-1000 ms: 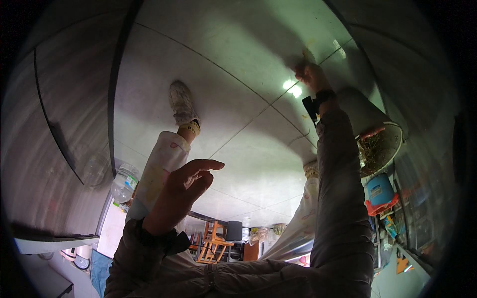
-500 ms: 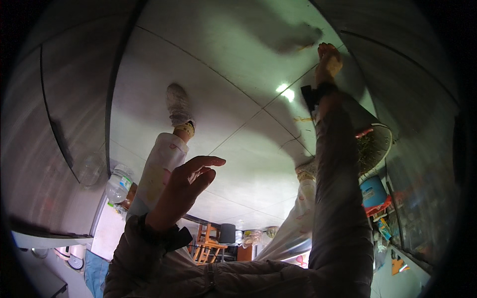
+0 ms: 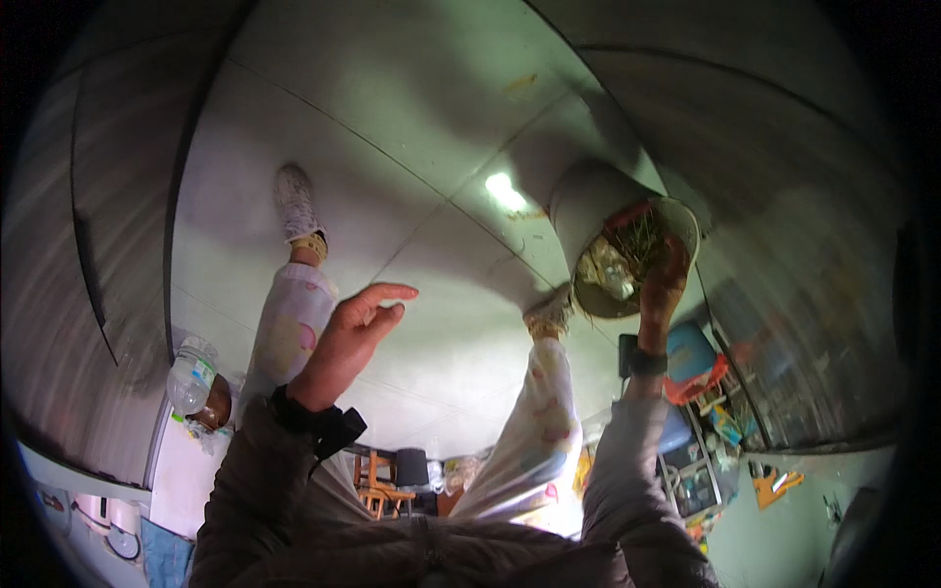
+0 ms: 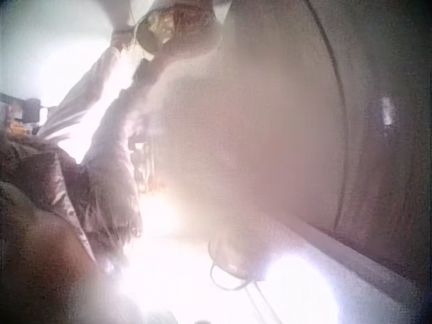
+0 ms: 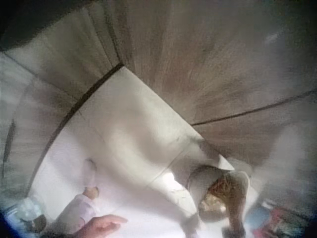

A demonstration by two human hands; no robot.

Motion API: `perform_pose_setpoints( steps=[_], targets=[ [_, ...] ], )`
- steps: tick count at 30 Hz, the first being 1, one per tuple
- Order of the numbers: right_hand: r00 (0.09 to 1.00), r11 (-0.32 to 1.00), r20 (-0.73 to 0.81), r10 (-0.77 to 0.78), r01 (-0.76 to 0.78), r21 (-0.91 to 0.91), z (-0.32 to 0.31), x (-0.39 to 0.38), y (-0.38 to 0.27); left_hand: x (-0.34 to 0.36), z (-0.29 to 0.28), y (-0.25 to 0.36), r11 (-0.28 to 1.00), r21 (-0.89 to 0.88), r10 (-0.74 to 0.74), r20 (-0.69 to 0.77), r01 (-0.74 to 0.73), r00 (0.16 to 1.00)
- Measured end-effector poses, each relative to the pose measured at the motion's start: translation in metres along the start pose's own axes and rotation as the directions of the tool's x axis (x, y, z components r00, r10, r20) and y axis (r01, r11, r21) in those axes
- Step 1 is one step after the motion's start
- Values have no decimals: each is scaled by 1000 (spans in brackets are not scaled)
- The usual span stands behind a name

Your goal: The person washes hands under running water, then wipes the kitchen floor with a cloth. They return to the sink to wash hands again, wipe the countertop, and rinse the cloth under the tap before placing it back on the counter.

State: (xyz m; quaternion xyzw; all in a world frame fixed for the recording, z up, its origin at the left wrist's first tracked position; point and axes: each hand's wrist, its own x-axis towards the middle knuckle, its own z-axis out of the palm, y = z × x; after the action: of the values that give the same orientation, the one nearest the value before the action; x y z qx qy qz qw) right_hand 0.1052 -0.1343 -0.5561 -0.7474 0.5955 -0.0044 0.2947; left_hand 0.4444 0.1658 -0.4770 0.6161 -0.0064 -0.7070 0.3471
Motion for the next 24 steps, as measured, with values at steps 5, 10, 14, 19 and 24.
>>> perform_pose_setpoints(
  steps=[5, 10, 14, 19, 24],
  targets=[
    [962, 836, 133, -237, 132, 532, 134, 35, -75, 0, -13, 0, 998, 31, 57, -82, -55, 995],
    [979, 876, 166, -122, 28, 481, 265, 114, -95, -5, -31, 16, 993, 107, -26, -134, 41, 991],
    [961, 868, 59, -269, 216, 448, 316, 151, -61, -6, -47, 32, 986, 80, -136, -156, 149, 978],
    [976, 801, -70, -208, 211, 561, 348, 174, -42, -3, -53, 41, 988, 66, -130, -154, 141, 980],
    [947, 912, 36, -318, 295, 286, 374, 155, -50, 0, -53, 47, 988, 47, -141, -127, 148, 982]
  ],
)
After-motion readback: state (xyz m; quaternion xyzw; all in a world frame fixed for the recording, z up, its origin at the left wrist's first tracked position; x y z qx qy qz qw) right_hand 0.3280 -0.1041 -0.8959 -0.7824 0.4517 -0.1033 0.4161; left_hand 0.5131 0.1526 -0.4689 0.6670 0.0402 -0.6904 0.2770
